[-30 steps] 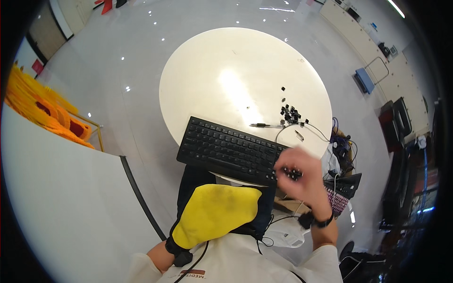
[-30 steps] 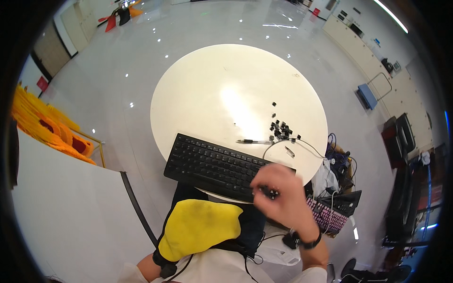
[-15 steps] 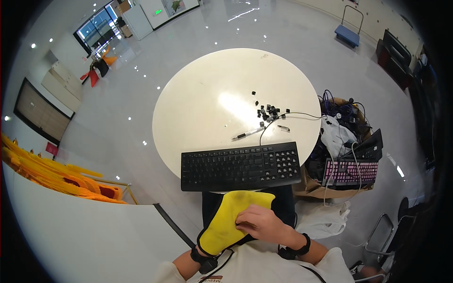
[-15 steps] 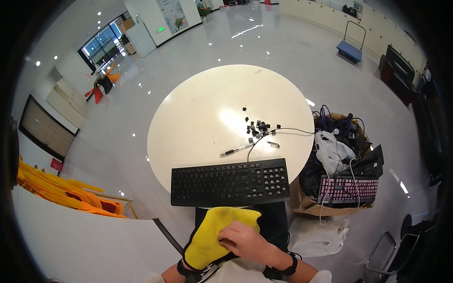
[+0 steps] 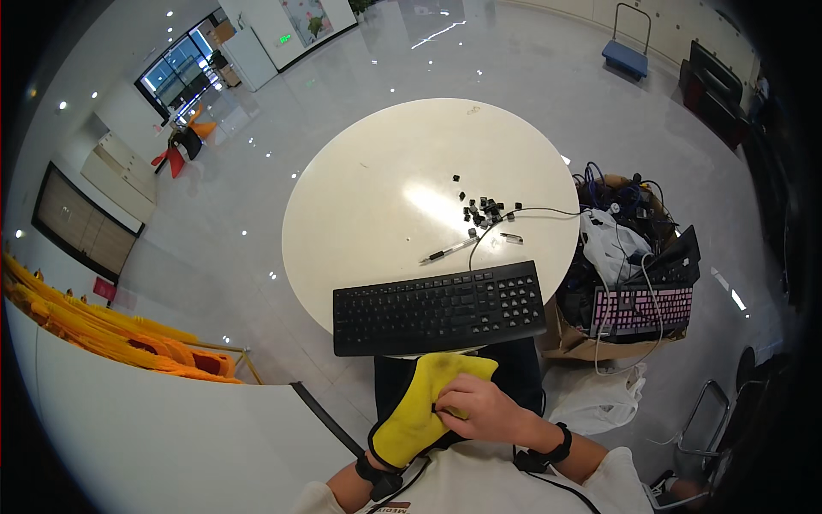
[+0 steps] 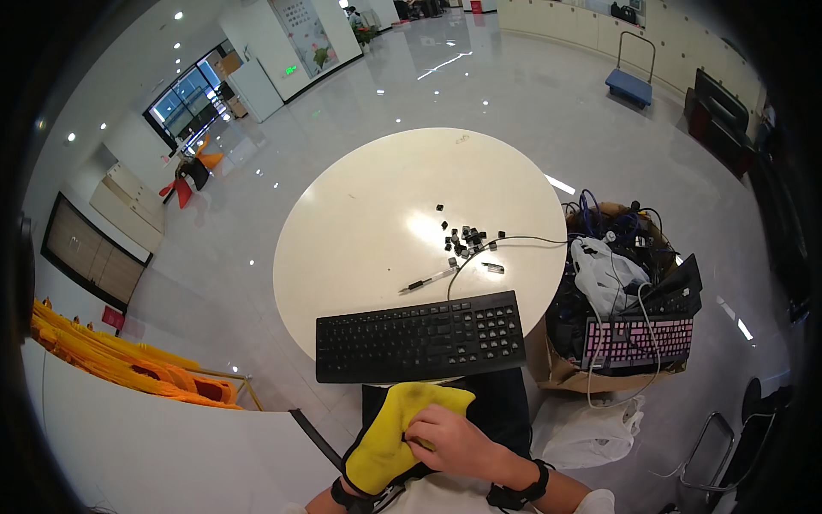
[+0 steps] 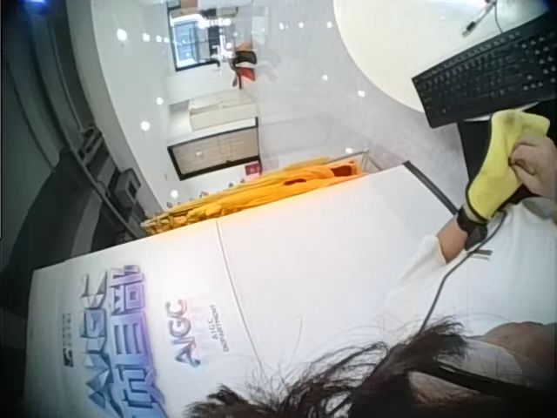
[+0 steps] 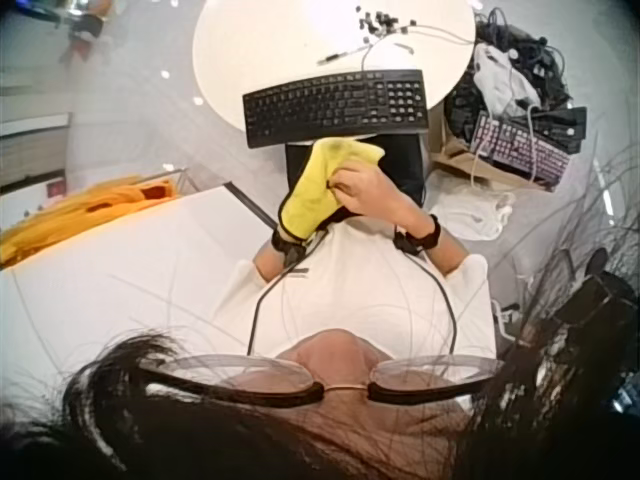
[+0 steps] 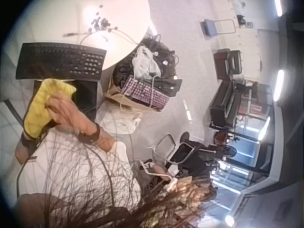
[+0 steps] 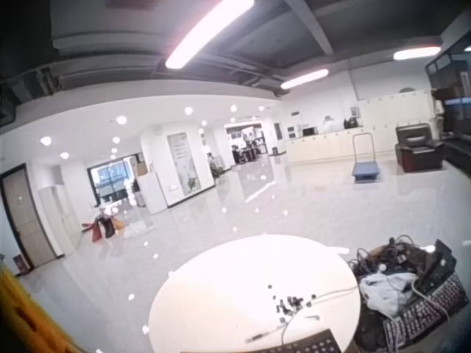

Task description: Cleaning individual keyboard keycaps using a yellow cleaning cloth.

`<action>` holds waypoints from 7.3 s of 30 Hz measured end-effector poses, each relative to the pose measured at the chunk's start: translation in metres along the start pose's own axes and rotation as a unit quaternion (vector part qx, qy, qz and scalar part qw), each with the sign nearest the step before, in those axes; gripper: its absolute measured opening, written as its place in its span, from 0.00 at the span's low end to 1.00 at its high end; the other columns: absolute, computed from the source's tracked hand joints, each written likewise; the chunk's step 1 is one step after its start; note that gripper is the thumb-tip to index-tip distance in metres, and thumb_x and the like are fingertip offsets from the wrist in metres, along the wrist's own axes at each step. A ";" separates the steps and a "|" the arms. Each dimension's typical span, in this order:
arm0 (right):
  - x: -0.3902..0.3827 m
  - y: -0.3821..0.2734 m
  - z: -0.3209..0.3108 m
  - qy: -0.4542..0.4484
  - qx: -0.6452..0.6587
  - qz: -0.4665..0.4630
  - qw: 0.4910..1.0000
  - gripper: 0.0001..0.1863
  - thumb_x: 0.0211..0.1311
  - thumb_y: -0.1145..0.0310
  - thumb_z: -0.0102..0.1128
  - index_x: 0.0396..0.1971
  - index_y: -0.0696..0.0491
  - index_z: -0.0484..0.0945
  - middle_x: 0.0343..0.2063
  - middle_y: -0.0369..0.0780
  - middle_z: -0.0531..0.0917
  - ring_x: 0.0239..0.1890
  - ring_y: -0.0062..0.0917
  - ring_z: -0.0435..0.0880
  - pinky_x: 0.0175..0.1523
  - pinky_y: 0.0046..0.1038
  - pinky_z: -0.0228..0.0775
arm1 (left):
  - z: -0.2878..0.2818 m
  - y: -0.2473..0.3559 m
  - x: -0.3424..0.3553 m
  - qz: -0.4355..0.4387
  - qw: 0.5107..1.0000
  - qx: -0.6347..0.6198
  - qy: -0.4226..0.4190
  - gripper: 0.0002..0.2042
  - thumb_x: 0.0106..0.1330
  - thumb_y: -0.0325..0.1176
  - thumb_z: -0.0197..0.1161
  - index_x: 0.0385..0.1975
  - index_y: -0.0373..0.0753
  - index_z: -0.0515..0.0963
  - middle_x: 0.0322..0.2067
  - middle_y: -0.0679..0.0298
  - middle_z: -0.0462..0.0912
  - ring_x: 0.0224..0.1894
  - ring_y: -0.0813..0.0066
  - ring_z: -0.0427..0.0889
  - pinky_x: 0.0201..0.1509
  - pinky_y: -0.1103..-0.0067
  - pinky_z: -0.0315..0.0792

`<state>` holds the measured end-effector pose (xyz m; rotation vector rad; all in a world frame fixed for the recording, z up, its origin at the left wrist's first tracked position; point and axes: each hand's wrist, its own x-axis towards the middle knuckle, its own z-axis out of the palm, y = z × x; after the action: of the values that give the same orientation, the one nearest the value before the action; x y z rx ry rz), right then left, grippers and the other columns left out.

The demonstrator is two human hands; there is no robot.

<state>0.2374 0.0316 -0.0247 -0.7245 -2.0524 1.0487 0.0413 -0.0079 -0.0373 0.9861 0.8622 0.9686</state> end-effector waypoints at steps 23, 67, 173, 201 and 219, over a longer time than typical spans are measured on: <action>0.019 0.000 0.015 0.029 -0.090 -0.028 0.995 0.11 0.59 0.75 0.79 0.38 0.56 0.84 0.32 0.42 0.85 0.36 0.40 0.86 0.42 0.39 0.83 | -0.031 -0.071 0.011 0.043 0.987 -0.154 -0.005 0.30 0.95 0.50 0.48 0.88 0.40 0.60 0.81 0.54 0.71 0.83 0.57 0.71 0.88 0.62 0.64; 0.018 -0.010 0.027 0.010 0.000 -0.051 0.999 0.11 0.59 0.75 0.78 0.31 0.50 0.79 0.37 0.34 0.88 0.41 0.31 0.85 0.55 0.37 0.70 | -0.028 -0.014 -0.018 0.037 0.999 -0.020 0.007 0.28 0.94 0.53 0.51 0.84 0.46 0.66 0.76 0.56 0.75 0.77 0.59 0.76 0.86 0.63 0.67; 0.045 -0.019 0.029 0.094 -0.139 -0.030 0.985 0.13 0.57 0.76 0.79 0.34 0.51 0.79 0.29 0.37 0.80 0.35 0.35 0.81 0.55 0.40 0.70 | -0.032 -0.022 -0.004 0.016 0.986 -0.148 0.081 0.21 0.93 0.38 0.56 0.77 0.35 0.71 0.62 0.55 0.86 0.64 0.63 0.89 0.72 0.67 0.84; 0.043 -0.018 0.024 0.065 -0.020 -0.048 0.997 0.17 0.57 0.81 0.81 0.46 0.55 0.90 0.41 0.40 0.92 0.40 0.36 0.90 0.52 0.35 0.82 | -0.032 -0.025 -0.006 0.054 0.980 -0.186 0.039 0.26 0.91 0.42 0.59 0.81 0.36 0.69 0.72 0.50 0.81 0.73 0.54 0.84 0.79 0.59 0.80; 0.041 -0.009 0.021 0.066 -0.037 -0.056 0.996 0.13 0.56 0.82 0.82 0.41 0.57 0.91 0.47 0.41 0.94 0.44 0.36 0.91 0.48 0.33 0.87 | -0.042 -0.039 0.006 0.021 0.945 -0.326 0.036 0.28 0.94 0.47 0.51 0.84 0.36 0.66 0.76 0.48 0.77 0.77 0.50 0.80 0.83 0.55 0.77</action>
<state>0.1946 0.0476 -0.0122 -0.6896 -2.0010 0.8446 0.0146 -0.0003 -0.0882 0.4008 0.5177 1.2238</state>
